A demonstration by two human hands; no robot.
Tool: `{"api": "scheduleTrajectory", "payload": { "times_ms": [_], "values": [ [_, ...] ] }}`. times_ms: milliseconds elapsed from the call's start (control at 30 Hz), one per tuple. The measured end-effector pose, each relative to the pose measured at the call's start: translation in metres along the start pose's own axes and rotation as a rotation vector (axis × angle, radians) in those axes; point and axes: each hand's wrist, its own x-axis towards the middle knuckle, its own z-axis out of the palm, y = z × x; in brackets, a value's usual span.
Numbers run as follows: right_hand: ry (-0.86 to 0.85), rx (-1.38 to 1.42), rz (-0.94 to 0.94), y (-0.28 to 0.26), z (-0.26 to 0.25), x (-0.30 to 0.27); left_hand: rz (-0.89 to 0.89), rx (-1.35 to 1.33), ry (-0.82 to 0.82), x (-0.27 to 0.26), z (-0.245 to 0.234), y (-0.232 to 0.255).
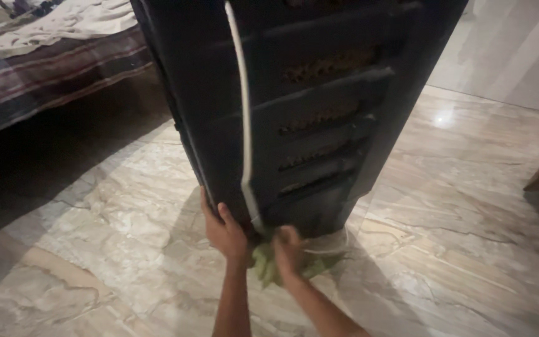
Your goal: The person wipes the front grille and side panels of a black portable air cooler using a green cloth. They systematically clean the front surface and then rotate the unit to wipe the side vents and the power cord area.
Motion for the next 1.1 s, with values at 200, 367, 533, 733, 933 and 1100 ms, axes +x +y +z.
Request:
{"api": "scheduleTrajectory", "payload": {
  "times_ms": [200, 367, 533, 733, 933, 1100],
  "values": [
    [0.217, 0.573, 0.326, -0.001, -0.07, 0.09, -0.061, -0.034, -0.018, 0.0, 0.001, -0.001],
    [0.26, 0.795, 0.529, 0.029, -0.063, 0.12, -0.007, -0.013, 0.013, -0.001, 0.001, 0.0],
    [0.108, 0.643, 0.524, 0.021, -0.002, 0.058, -0.01, -0.051, 0.015, -0.001, 0.002, 0.002],
    [-0.07, 0.257, 0.367, 0.009, 0.039, 0.004, -0.068, 0.002, -0.018, -0.002, -0.001, 0.001],
    [0.06, 0.252, 0.324, 0.032, -0.031, 0.061, -0.045, -0.022, -0.027, -0.001, -0.004, 0.003],
    [0.218, 0.581, 0.296, -0.021, -0.125, 0.123, -0.047, -0.044, -0.014, 0.0, 0.001, -0.002]
  ]
}}
